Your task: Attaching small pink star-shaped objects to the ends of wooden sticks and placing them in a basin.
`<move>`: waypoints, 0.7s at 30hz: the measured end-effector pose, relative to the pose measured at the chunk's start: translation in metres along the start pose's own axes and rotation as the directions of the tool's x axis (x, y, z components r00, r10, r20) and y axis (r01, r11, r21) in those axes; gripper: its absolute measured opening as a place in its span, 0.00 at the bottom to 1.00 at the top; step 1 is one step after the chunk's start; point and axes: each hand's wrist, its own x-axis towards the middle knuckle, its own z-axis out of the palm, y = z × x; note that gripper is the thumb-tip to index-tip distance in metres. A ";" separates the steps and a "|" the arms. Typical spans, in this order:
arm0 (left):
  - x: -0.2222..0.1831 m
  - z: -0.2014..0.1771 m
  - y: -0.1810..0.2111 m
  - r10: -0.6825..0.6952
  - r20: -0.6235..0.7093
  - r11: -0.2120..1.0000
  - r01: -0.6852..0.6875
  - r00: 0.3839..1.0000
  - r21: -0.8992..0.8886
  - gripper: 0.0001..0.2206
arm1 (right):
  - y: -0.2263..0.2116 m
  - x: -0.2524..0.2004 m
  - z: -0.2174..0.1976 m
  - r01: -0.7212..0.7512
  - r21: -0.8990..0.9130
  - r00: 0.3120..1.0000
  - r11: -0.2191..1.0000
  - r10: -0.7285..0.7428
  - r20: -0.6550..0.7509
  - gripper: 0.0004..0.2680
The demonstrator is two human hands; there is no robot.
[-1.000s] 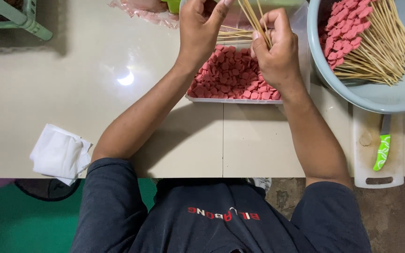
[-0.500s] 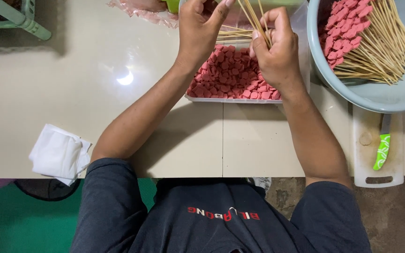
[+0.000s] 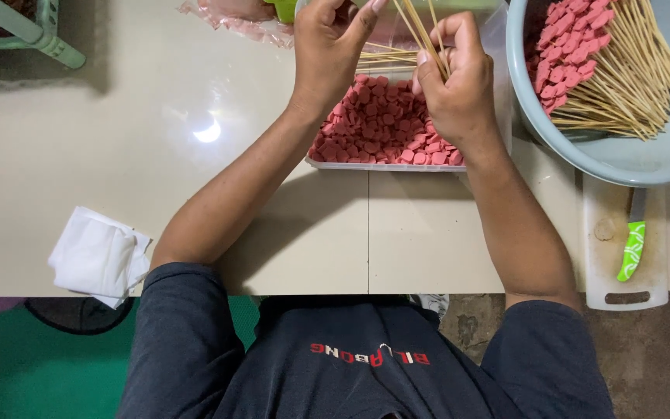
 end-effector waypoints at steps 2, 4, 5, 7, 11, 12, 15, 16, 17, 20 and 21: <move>-0.001 0.000 0.000 -0.001 -0.003 1.000 0.001 1.000 0.009 0.06 | -0.001 0.000 0.000 -0.002 -0.001 1.000 1.000 0.002 0.001 0.05; -0.001 0.000 -0.001 -0.001 -0.006 1.000 0.001 1.000 0.018 0.06 | -0.001 0.000 0.000 -0.003 -0.002 1.000 1.000 0.003 0.001 0.05; -0.002 -0.001 -0.002 0.015 -0.002 0.999 -0.015 1.000 0.043 0.05 | -0.002 0.000 -0.001 -0.009 0.001 1.000 1.000 0.009 0.001 0.05; -0.002 -0.001 -0.002 0.032 0.001 0.997 -0.032 0.999 0.068 0.05 | -0.002 0.000 -0.001 -0.013 0.005 1.000 1.000 0.013 0.000 0.05; -0.002 -0.001 -0.002 0.090 -0.034 0.980 -0.083 0.995 0.180 0.08 | -0.002 0.000 0.000 -0.008 -0.003 1.000 1.000 0.008 -0.001 0.06; -0.002 -0.001 -0.003 0.120 -0.042 0.966 -0.107 0.992 0.236 0.10 | -0.001 0.000 0.000 -0.004 -0.004 1.000 1.000 0.004 -0.001 0.06; -0.002 0.000 -0.001 0.121 -0.038 0.972 -0.110 0.992 0.208 0.08 | -0.006 0.000 -0.001 -0.008 0.007 1.000 1.000 0.008 -0.002 0.05; -0.002 0.000 -0.001 0.121 -0.039 0.972 -0.110 0.992 0.209 0.08 | -0.004 0.000 0.000 -0.008 0.008 1.000 1.000 0.008 -0.002 0.05; -0.002 0.000 -0.001 0.143 -0.018 0.963 -0.135 0.990 0.232 0.04 | -0.002 0.000 0.000 -0.014 0.004 1.000 1.000 0.014 -0.007 0.05; -0.004 0.001 -0.004 0.161 0.002 0.957 -0.156 0.987 0.246 0.09 | -0.002 0.000 0.000 -0.008 0.010 1.000 1.000 0.008 -0.014 0.05; -0.005 0.002 -0.005 0.156 -0.001 0.959 -0.151 0.988 0.240 0.11 | -0.002 0.000 0.000 0.005 0.020 1.000 1.000 -0.005 -0.013 0.05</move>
